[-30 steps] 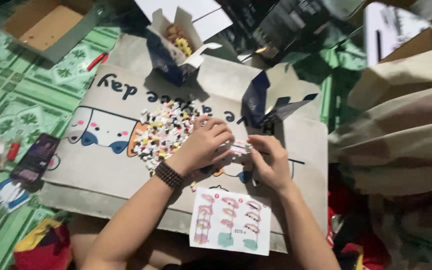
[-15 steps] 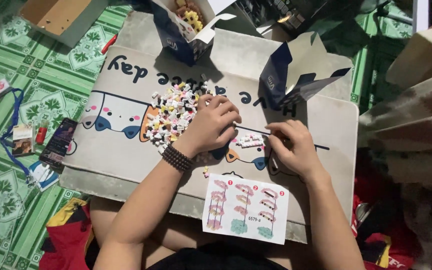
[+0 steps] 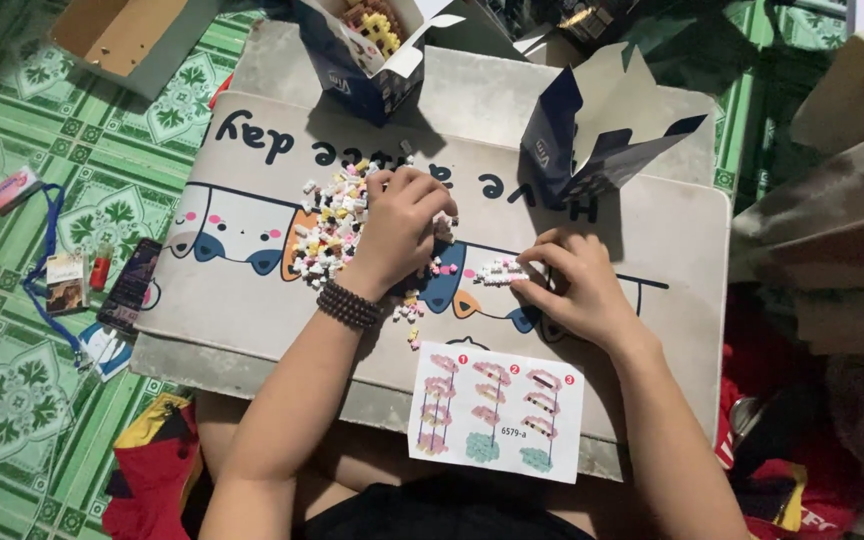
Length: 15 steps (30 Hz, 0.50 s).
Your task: The person assembles miniature building blocks by selecting pieces from a pile and joining them together by hand.
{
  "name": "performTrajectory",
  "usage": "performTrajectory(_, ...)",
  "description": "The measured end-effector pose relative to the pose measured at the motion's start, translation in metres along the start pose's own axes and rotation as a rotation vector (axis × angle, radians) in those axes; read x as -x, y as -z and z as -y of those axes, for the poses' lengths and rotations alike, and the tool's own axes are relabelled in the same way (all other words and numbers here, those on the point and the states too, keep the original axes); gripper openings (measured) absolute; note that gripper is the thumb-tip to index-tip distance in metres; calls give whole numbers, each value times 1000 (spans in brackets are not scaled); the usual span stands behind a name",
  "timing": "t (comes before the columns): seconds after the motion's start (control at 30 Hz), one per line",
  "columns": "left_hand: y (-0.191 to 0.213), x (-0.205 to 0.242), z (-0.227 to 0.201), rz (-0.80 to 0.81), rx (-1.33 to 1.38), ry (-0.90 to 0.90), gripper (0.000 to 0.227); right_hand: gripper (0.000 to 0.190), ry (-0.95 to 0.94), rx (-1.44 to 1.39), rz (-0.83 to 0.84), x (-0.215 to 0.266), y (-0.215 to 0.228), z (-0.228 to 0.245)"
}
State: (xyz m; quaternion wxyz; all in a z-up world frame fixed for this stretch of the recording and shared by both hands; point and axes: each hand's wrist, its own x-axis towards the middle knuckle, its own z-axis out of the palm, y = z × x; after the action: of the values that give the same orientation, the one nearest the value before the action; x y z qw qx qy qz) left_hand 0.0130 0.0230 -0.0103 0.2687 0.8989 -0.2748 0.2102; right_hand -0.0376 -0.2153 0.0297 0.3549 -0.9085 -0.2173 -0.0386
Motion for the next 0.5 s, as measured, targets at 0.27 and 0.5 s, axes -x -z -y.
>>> performTrajectory(0.27,0,0,-9,59,26,-56,11,26,-27,112,18,6,-10,-23)
performTrajectory(0.5,-2,2,-13,179,61,-199,7,35,34,190,46,5,-12,-18)
